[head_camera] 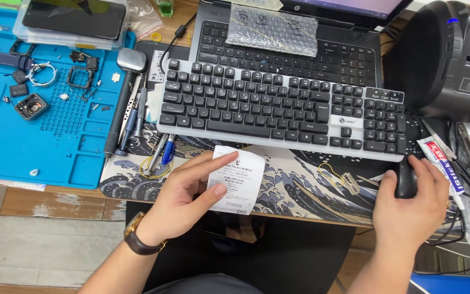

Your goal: Processing a customer order or repair by reading a receipt and entering data into a computer system.

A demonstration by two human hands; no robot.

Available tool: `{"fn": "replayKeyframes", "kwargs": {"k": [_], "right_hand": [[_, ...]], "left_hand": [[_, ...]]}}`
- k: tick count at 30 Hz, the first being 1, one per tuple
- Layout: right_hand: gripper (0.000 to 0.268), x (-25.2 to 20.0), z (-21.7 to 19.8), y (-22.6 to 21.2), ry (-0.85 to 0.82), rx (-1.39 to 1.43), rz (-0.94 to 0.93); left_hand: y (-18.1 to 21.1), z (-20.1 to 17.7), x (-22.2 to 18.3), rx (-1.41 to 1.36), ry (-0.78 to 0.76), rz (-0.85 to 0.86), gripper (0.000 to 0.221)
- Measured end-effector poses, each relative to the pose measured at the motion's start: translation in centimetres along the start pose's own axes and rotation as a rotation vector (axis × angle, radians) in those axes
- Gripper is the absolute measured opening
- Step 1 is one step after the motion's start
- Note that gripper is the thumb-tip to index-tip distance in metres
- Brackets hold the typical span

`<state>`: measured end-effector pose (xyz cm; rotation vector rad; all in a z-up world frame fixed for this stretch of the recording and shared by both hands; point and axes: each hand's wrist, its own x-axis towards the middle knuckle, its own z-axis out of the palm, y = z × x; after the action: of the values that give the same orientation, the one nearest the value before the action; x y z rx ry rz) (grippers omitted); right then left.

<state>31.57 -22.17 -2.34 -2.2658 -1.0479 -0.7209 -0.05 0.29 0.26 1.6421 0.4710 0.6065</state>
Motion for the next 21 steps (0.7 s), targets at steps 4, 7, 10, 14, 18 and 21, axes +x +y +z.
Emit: {"fn": "replayKeyframes", "kwargs": {"k": [4,7,10,14,18,21], "right_hand": [[0.035,-0.02,0.03,0.14,-0.024,0.002,0.011],[0.034,-0.07,-0.09,-0.10,-0.021,0.007,0.003],[0.034,-0.12,-0.10,-0.03,-0.017,0.014,-0.015],[0.035,-0.27,-0.04,0.09,-0.027,0.011,-0.012],[0.034,-0.25,-0.06,0.07,-0.024,0.014,-0.035],[0.033,-0.25,-0.06,0.14,-0.021,0.008,-0.034]], "left_hand": [[0.05,0.00,0.08,-0.004,-0.014,0.033,0.044],[0.03,-0.03,0.08,0.017,-0.015,0.044,0.043],[-0.04,-0.04,0.07,0.015,-0.017,0.034,0.043],[0.03,0.02,-0.03,0.002,-0.017,-0.005,0.043],[0.00,0.11,-0.01,-0.021,-0.034,0.016,0.043],[-0.02,0.14,-0.06,-0.034,-0.034,-0.003,0.043]]}}
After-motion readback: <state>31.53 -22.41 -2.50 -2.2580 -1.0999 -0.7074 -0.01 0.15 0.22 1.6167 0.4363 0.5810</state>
